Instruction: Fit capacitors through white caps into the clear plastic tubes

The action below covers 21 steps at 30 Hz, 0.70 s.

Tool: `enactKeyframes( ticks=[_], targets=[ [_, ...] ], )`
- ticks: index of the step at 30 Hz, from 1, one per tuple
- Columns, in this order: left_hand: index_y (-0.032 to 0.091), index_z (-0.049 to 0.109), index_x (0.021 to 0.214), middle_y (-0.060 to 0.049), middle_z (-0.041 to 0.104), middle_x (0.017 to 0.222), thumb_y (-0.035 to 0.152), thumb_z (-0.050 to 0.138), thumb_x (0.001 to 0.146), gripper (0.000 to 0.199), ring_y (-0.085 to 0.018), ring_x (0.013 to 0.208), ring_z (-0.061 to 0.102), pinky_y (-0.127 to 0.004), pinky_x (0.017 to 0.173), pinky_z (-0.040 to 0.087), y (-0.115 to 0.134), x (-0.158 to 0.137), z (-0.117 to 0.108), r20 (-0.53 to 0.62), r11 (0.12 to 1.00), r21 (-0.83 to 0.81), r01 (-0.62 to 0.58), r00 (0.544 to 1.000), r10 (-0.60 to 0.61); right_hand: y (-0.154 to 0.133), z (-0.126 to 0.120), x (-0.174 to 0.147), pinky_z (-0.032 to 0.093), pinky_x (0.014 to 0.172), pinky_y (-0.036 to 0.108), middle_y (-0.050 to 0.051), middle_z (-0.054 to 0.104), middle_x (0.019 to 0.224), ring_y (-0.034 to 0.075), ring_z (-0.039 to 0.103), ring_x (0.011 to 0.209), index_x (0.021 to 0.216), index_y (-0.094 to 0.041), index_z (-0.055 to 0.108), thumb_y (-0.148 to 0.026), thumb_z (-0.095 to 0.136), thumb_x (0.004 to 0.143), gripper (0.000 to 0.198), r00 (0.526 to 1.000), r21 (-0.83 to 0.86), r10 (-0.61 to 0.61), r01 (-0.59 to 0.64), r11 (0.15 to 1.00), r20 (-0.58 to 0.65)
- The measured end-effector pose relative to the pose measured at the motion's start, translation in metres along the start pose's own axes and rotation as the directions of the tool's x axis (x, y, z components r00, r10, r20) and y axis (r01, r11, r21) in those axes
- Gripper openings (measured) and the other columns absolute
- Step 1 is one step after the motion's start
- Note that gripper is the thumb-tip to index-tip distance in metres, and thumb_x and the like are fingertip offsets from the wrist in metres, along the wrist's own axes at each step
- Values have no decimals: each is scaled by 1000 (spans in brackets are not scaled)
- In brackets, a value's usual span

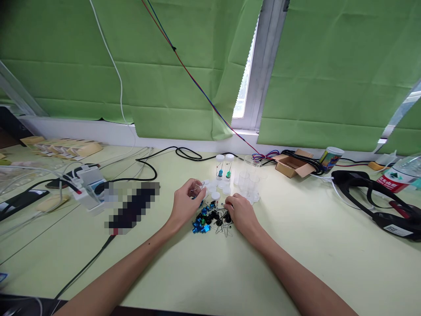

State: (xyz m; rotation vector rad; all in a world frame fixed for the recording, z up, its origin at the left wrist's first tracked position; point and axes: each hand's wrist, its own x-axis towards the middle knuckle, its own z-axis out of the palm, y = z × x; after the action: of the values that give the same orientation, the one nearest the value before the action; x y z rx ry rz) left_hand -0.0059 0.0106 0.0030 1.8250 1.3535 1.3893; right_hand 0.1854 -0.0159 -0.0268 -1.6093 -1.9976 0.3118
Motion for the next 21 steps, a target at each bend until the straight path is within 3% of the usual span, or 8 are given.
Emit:
enactKeyframes(
  ticks=[11, 21],
  targets=[
    [22, 55, 81, 4, 51, 65, 35, 60, 83, 14, -12, 60, 46, -24, 59, 40, -2, -2, 0, 18, 1000, 8, -18, 1000, 18, -9, -4, 5, 37, 63, 25, 5, 69, 88, 18, 63, 78, 83, -21, 75, -17, 61, 90, 17, 997, -123, 70, -69, 990, 11],
    [22, 55, 81, 5, 50, 64, 34, 61, 83, 13, -12, 60, 45, -24, 59, 40, -1, -2, 0, 23, 1000, 3, -21, 1000, 21, -15, -4, 3, 33, 58, 25, 4, 68, 89, 16, 63, 75, 81, -19, 73, -13, 56, 93, 22, 999, -213, 40, -32, 977, 33]
  ],
)
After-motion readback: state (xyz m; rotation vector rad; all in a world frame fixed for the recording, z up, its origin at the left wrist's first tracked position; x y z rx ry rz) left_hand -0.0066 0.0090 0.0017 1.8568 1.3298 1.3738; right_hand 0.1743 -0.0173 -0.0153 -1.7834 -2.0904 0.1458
